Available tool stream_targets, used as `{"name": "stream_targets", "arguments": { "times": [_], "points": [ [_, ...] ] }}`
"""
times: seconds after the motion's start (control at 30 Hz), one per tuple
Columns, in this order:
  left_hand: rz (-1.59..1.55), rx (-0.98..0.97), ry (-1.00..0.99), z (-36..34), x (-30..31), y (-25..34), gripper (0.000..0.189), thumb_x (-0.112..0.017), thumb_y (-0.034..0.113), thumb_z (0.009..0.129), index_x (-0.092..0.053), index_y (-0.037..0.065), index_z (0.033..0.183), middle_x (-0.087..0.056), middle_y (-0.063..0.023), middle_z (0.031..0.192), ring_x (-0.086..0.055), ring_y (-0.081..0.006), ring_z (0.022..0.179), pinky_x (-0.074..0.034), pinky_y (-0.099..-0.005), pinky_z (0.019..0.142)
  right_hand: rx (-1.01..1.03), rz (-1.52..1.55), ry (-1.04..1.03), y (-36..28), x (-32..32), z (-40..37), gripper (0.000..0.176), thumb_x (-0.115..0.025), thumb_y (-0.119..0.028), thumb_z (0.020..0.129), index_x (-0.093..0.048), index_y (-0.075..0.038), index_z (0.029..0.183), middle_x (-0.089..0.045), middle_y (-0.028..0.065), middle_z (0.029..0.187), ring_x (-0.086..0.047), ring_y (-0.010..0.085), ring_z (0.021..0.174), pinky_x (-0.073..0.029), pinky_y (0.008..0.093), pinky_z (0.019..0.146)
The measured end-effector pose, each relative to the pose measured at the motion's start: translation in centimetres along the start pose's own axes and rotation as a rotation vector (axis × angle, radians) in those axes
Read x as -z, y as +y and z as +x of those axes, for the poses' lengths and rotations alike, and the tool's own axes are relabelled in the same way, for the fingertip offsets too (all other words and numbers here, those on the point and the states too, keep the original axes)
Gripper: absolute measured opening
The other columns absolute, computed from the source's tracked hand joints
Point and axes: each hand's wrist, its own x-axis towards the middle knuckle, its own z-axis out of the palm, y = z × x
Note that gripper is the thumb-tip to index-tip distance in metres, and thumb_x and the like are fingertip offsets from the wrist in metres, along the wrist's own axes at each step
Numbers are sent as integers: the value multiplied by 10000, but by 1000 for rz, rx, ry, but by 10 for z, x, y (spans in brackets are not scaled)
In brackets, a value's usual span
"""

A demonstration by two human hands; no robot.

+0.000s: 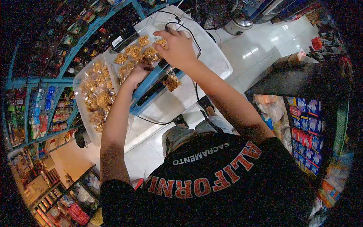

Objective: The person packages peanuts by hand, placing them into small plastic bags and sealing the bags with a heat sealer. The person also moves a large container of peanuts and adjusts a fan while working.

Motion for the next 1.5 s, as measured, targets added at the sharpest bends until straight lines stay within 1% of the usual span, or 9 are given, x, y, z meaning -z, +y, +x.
{"name": "stream_targets", "arguments": {
  "times": [0.07,0.27,0.43,0.53,0.87,0.93,1.07,1.13,1.5],
  "points": [
    [12,-10,-30,-2,1,0,289,-659,139,658,-594,4,905,-610,-84,787,-570,-157,660,-454,-279,595,-61,-94,-166,0,-7,-1,297,-545,-342,737,-572,-204,999,-575,98,964,-532,312,875,-408,481,725],
    [-76,154,-68,-10,4,1,240,-601,129,687,-600,23,903,-607,-74,762,-565,-159,638,-445,-283,572,-105,-161,-331,11,-18,-6,273,-549,-355,727,-609,-221,957,-620,86,800,-583,282,790,-444,451,682],
    [199,182,8,16,12,-28,269,-585,136,693,-580,-6,921,-596,-102,872,-557,-173,793,-436,-302,694,-115,-193,-306,15,-22,-8,267,-551,-363,730,-616,-217,944,-616,85,758,-592,276,755,-463,421,648],
    [125,144,43,17,11,-34,293,-580,138,696,-574,-17,945,-584,-117,935,-541,-177,852,-420,-305,745,-122,-182,-282,19,-25,-11,247,-549,-354,734,-622,-212,923,-613,83,769,-591,270,755,-465,411,645],
    [134,161,-4,0,1,-13,309,-563,99,706,-578,-4,997,-611,-106,855,-567,-176,750,-438,-274,687,-206,-118,-221,30,-37,-18,185,-555,-273,720,-626,-189,869,-606,78,774,-588,257,731,-457,416,635],
    [145,94,123,-8,-2,-11,313,-566,100,707,-578,-2,1003,-612,-105,849,-566,-173,742,-438,-274,688,-201,-126,-229,29,-36,-17,182,-554,-271,721,-627,-188,865,-606,77,774,-588,259,728,-456,416,636],
    [45,150,110,-3,0,-26,303,-572,107,709,-586,4,993,-614,-95,844,-563,-168,742,-437,-273,681,-182,-153,-212,27,-36,-16,178,-552,-272,721,-632,-185,853,-607,74,776,-588,264,717,-455,414,636],
    [-13,50,150,-4,1,-32,280,-578,116,713,-599,14,973,-614,-75,826,-555,-160,728,-433,-269,665,-194,-142,-207,29,-39,-17,174,-551,-272,721,-633,-184,847,-608,73,779,-587,261,715,-456,409,637],
    [-57,125,61,-8,3,-25,180,-594,126,708,-609,20,852,-596,-54,763,-541,-145,692,-424,-267,636,-165,-33,-129,41,-49,-23,145,-566,-227,703,-627,-169,821,-616,52,780,-581,258,709,-461,369,641]
  ]
}}
